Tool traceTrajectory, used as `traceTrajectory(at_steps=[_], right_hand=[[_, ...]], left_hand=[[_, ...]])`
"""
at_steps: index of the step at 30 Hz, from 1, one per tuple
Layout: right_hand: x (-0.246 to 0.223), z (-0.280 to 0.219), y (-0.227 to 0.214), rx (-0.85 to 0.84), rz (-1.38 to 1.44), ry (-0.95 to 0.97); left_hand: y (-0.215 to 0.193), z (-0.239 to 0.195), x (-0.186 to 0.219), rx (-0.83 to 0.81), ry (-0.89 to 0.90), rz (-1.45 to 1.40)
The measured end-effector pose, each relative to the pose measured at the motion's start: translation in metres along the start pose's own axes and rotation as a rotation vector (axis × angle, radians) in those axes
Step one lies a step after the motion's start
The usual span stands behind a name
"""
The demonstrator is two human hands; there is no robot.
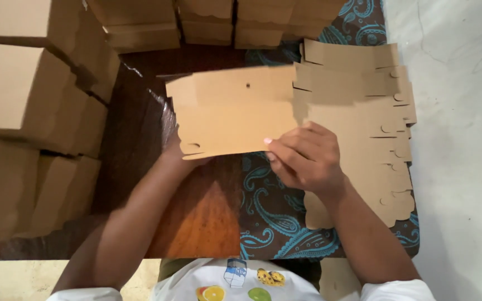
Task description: Folding and assembling a cardboard box from a flat template on a wooden table.
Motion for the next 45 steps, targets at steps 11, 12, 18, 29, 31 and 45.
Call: traceTrajectory(at_steps=[11, 12, 18, 29, 31, 45], right_hand=[[0.019, -0.025, 0.027, -0.37, 0.496, 0.252], [0.019, -0.032, 0.034, -0.459, 0.545, 0.223], [0.004, -0.028, 0.052, -0.555, 0.767, 0.343], [0.014, -0.029, 0.046, -0.435, 0.819, 0.528], [0.025, -0.036, 0.04, -0.248, 0.7, 0.562], [0.037, -0.076, 0.083, -0.628, 0.011, 0.387]], left_hand=[[-0.119, -0.003, 0.068, -0.333, -0.606, -0.044], [-0.137, -0.009, 0.066, -0.235, -0.788, -0.232], [-0.109, 0.017, 0.093, 0.414, -0.132, -0.01], [-0.031, 0.028, 0.093, 0.015, -0.192, 0.391], [-0.033, 0.028, 0.095, -0.024, -0.219, 0.414], [-0.029, 0.025, 0.104, -0.193, -0.151, 0.244]])
Point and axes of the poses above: each hand's wrist, its own z-axis towards the middle knuckle, its own y-axis out of the palm, x = y × z, the point moved 5 cm from there along z, towards the middle knuckle, and after that the axes turned 15 degrees about -y, right-handed, at the moved point
